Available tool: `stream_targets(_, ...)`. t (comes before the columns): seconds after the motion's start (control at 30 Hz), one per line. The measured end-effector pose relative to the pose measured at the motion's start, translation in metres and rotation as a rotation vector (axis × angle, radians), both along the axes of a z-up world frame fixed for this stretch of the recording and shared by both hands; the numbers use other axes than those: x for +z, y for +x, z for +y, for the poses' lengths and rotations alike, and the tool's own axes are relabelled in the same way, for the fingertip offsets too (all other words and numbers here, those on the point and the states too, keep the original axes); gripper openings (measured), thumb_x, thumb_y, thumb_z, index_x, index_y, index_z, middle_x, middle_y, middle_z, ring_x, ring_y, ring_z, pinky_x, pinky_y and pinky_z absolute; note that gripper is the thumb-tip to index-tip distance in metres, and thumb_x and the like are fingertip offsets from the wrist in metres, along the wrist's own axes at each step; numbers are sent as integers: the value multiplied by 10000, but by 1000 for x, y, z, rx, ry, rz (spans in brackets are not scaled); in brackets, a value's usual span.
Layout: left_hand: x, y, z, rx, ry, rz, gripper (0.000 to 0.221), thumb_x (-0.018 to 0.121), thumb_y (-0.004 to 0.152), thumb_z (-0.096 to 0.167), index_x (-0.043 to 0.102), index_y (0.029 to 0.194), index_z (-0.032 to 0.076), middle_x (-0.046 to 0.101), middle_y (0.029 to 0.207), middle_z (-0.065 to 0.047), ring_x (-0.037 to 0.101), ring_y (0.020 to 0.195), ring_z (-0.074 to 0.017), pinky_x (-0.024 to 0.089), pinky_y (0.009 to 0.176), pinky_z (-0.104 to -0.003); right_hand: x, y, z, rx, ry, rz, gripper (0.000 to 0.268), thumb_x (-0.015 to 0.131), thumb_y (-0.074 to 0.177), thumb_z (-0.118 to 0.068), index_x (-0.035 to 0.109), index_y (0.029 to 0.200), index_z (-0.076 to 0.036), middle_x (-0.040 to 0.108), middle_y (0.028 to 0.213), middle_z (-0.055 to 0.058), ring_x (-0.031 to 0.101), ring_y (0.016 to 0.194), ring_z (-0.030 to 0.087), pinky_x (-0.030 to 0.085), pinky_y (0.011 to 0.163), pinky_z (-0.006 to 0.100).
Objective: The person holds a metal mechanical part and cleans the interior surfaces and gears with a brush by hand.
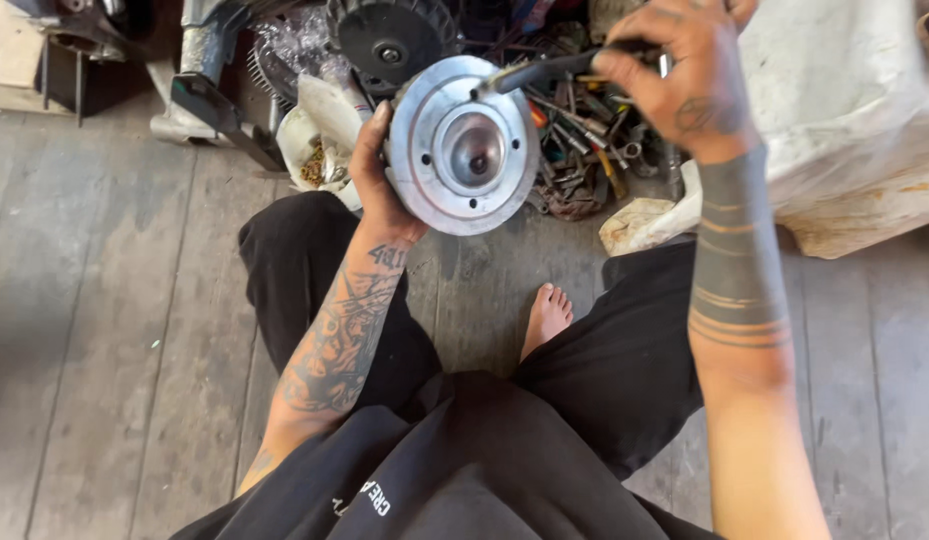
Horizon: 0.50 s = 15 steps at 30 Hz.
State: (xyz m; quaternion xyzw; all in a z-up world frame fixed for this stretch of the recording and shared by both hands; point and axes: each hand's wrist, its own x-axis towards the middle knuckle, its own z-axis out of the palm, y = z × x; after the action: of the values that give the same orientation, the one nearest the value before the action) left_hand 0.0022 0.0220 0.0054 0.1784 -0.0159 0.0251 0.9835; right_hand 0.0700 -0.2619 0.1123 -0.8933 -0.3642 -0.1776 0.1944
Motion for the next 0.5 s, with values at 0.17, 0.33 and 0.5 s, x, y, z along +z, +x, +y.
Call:
stream_targets(0.17,0,-2,-8,-167,-44,-20,456,626,941,375,687,1195,1,749,1120,-177,701,1069,-330,536,1011,-463,-7,-16,34,82,-43,-146,269,730,1053,-445,772,1006,-183,646,909,-53,503,994,213,189,988,403)
stream_targets(0.33,8,-7,-9,-140,-10,81,487,613,926,419,700,1156,-3,744,1064,-164,697,1028,-318,545,961,-464,-2,-15,4,-72,-56,-94,393,689,1123,-448,800,1113,-70,687,1005,20,479,978,240,208,910,413)
stream_targets(0.5,8,-4,-14,-237,-89,204,546,658,875,469,674,1186,20,715,1127,-214,667,1068,-359,532,975,-521,-8,-22,22,53,-78,-148,304,724,990,-493,803,983,-199,677,876,-81,482,922,167,185,974,395)
